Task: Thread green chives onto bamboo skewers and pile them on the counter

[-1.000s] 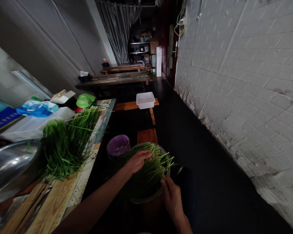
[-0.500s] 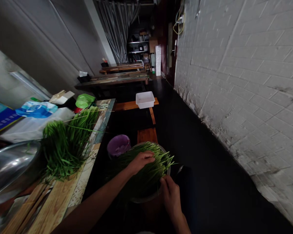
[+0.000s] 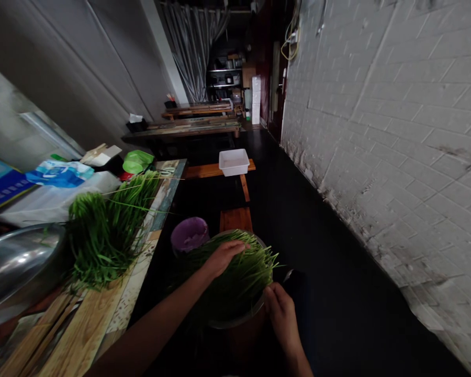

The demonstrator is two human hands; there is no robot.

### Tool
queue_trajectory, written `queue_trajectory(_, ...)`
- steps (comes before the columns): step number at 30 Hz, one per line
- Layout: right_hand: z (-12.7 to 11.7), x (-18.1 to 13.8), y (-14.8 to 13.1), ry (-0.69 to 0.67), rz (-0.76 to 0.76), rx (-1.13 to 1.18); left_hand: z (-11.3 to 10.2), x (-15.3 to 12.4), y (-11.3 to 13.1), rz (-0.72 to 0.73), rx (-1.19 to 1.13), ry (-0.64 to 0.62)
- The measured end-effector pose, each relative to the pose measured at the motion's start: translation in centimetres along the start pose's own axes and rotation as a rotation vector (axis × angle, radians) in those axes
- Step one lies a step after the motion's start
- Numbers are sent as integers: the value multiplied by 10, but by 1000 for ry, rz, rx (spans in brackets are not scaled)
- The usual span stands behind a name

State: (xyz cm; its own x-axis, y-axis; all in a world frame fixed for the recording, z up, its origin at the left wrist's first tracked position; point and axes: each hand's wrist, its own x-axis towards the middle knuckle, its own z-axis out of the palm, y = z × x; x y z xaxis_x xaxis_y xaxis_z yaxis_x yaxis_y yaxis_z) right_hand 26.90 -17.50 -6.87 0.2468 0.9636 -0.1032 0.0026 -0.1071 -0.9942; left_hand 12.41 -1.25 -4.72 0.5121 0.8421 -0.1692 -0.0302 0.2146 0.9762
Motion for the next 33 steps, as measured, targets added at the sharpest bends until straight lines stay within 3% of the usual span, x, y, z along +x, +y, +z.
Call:
queue_trajectory(9,2,2,1,-29,-78,-31,3,0,-3,-106,-97,-34)
queue_trajectory(24,4,3,-9,-13,-105,-97,3,-3,5,-101,-142,-67)
queue_trajectory(28,3,3,-6,-33,-100,-88,1,-4,4,-85,-59,-83)
queue_trajectory(33,-2,8,5,-73,-98,-75,-5,-2,13,12,215,-234)
